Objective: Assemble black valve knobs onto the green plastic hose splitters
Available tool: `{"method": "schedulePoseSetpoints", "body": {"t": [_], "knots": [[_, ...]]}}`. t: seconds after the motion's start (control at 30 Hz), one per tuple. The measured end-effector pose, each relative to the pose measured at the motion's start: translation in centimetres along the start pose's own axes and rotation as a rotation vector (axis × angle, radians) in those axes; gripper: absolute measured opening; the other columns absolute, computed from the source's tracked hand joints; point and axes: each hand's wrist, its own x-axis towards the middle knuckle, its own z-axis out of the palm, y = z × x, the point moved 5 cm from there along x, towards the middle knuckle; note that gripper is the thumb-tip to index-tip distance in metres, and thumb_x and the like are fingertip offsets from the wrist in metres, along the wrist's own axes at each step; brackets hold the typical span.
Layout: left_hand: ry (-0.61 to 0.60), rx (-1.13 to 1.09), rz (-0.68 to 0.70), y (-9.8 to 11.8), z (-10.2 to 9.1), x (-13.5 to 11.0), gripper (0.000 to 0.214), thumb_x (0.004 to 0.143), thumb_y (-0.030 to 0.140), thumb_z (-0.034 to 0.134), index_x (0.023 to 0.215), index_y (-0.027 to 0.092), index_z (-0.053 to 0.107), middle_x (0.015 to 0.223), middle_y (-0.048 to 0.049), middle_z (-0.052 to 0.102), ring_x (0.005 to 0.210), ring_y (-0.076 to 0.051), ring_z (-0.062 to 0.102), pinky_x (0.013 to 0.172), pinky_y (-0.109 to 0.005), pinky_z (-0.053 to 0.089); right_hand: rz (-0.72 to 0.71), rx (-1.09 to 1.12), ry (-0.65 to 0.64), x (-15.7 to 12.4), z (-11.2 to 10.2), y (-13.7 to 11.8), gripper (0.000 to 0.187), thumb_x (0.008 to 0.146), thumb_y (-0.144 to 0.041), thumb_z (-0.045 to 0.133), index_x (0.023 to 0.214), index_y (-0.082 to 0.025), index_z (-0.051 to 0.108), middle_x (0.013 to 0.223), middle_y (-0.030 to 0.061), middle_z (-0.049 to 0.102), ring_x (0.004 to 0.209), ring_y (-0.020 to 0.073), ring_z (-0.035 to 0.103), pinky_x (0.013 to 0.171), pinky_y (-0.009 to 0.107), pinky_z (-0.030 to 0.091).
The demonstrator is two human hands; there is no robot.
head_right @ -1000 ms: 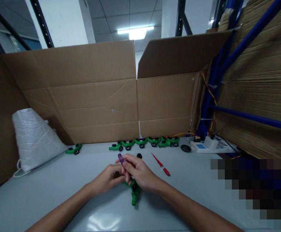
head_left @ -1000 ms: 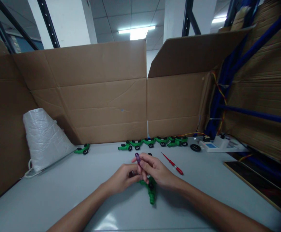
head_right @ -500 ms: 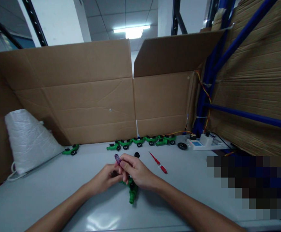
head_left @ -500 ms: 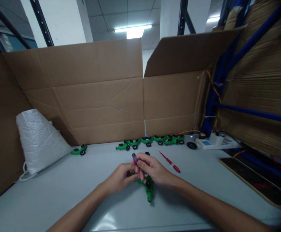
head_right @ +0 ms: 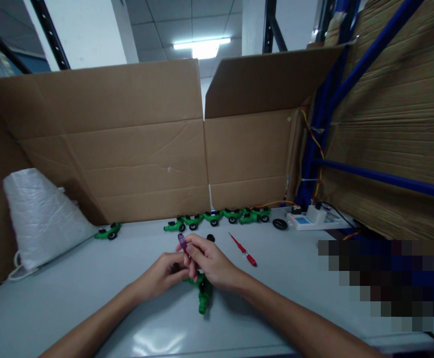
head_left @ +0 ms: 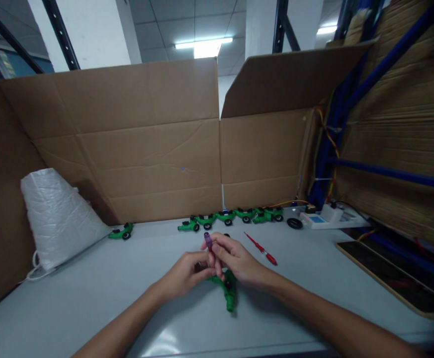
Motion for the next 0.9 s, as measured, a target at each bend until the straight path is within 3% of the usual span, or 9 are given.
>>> {"method": "schedulePoseSetpoints", "body": {"t": [0.23, 0.47, 0.73, 0.9], "knots": [[-0.015, 0.006, 0.005, 0.19, 0.11, 0.01, 0.039, 0.102, 0.049, 0.067, 0.1, 0.011, 0.076, 0.099, -0.0122, 0.079, 0.094, -0.022, 0.071, 0.089, -0.03, 0.052, -0.006, 0.048, 0.04, 0.26, -0.42, 0.81, 0.053, 0.089, -0.065, 0.078, 0.096, -0.025, 0.044, 0.076, -0.0057, 0.065, 0.046, 0.0075, 0.054, 0.042, 0.018, 0.044], [0.005, -0.023, -0.028, -0.5, 0.01, -0.02, 0.038, 0.101, 0.049, 0.069, 0.096, 0.012, 0.074, 0.098, -0.0113, 0.077, 0.092, -0.02, 0.07, 0.087, -0.029, 0.052, -0.003, 0.035, 0.031, 0.16, -0.24, 0.53, 0.047, 0.099, -0.069, 0.062, 0.105, -0.022, 0.055, 0.076, -0.0053, 0.059, 0.049, 0.0079, 0.055, 0.046, 0.02, 0.048], [-0.012, 0.01, -0.008, -0.22, 0.04, -0.06, 0.039, 0.103, 0.049, 0.066, 0.102, 0.012, 0.077, 0.102, -0.013, 0.08, 0.095, -0.022, 0.072, 0.088, -0.031, 0.053, 0.003, 0.023, 0.044, 0.1, -0.6, 0.75, 0.052, 0.091, -0.065, 0.076, 0.097, -0.025, 0.044, 0.075, -0.007, 0.061, 0.047, 0.0075, 0.052, 0.043, 0.019, 0.044], [-0.006, -0.027, -0.01, -0.28, 0.08, 0.03, 0.038, 0.101, 0.049, 0.068, 0.097, 0.012, 0.074, 0.099, -0.0124, 0.078, 0.093, -0.022, 0.071, 0.088, -0.032, 0.053, 0.014, 0.039, 0.02, 0.01, -0.38, 0.47, 0.048, 0.096, -0.068, 0.067, 0.103, -0.022, 0.053, 0.082, -0.0037, 0.062, 0.051, 0.0077, 0.056, 0.048, 0.021, 0.05]]}}
